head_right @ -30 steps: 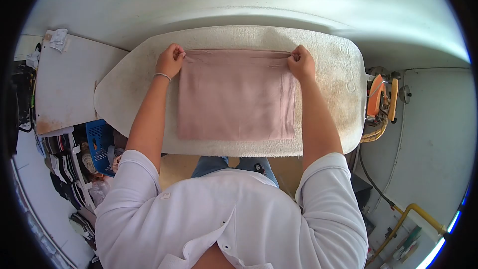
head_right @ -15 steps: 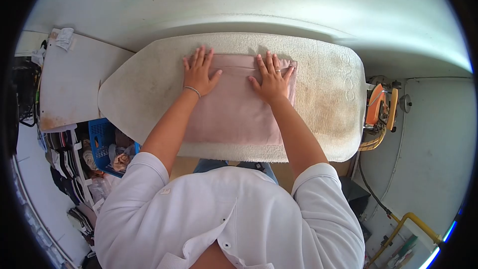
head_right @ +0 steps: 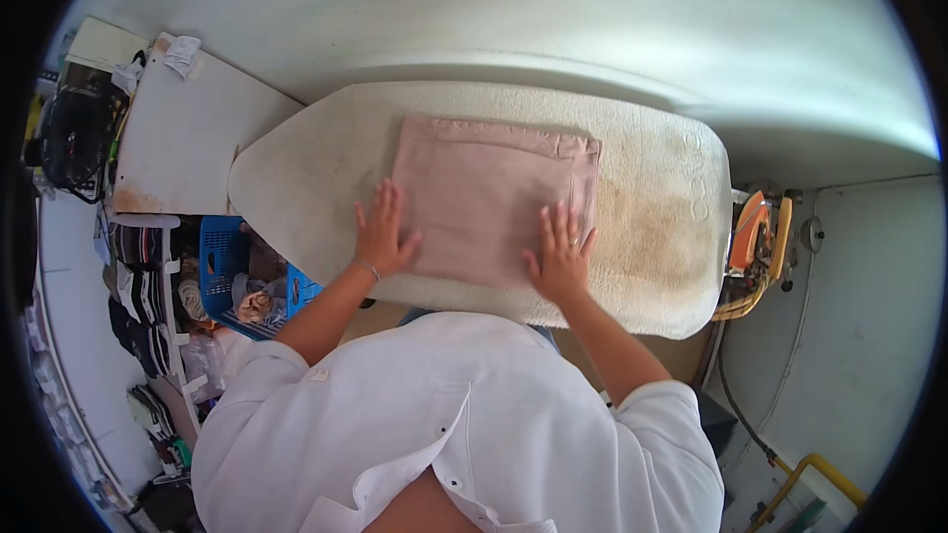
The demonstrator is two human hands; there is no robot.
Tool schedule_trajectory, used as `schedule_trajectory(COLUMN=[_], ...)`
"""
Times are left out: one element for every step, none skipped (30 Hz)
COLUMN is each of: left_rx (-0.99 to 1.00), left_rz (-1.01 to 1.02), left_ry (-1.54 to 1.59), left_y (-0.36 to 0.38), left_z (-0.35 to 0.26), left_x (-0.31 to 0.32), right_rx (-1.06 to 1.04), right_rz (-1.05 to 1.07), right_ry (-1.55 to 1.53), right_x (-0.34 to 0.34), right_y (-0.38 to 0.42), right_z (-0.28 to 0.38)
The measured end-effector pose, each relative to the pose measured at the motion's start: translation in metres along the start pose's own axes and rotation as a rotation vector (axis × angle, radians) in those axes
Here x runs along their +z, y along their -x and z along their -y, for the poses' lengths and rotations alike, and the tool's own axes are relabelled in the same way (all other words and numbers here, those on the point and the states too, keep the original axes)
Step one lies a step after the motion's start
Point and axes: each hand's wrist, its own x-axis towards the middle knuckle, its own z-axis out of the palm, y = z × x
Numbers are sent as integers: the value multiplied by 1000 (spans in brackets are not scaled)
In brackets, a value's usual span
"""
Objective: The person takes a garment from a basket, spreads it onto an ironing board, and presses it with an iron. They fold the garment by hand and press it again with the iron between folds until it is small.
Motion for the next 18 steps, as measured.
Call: schedule_trajectory(left_rx=[-8, 113, 235, 227, 135, 40, 25, -75, -176, -194, -175, -152, -165, -280, -394, -405, -463, -519], left_rz=[-12, 3, 25, 26, 35, 44, 40, 34, 31, 28, -82, -195, -201, -169, -132, -131, -101, -71], left_ry=[-4, 51, 107, 107, 93, 78, 76, 44, 13, 15, 87, 156, 158, 414, 671, 677, 708, 744], left_y=[9, 21, 29, 33, 34, 35, 39, 43, 50, 59, 69, 76, 80, 86, 93, 98, 101, 102], left_z=[-6, -16, -22, -22, -20, -16, -11, -5, 2, 11, 22, 30, 33, 33, 33, 32, 30, 27], left_x=[4, 8, 11, 13, 13, 13, 13, 13, 13, 14, 14, 15, 16, 17, 19, 21, 23, 27], right_rx=[-12, -76, -138, -181, -194, -99, -4, 0, 52, 326, 286, 764, 778, 993, 979, 983, 977, 969], right_rz=[-10, 21, 58, 50, 48, 67, 88, -218, -349, -452, -727, -461, -723, -645, -643, -489, -332, -333], right_ry=[1, 19, 36, 12, 14, 82, 148, 67, 267, 160, 248, 539, 534, 661, 664, 399, 141, 155], right_x=[2, 5, 8, 8, 2, -8, -14, -13, -21, -38, -51, -81, -76, -91, -102, -113, -122, -121], right_y=[7, 14, 20, 19, 13, 7, 2, 0, -4, -5, -1, 4, 14, 21, 28, 35, 42, 50], right_z=[1, 2, 2, -4, -13, -27, -46, -97, -151, -198, -256, -282, -335, -342, -353, -366, -379, -394])
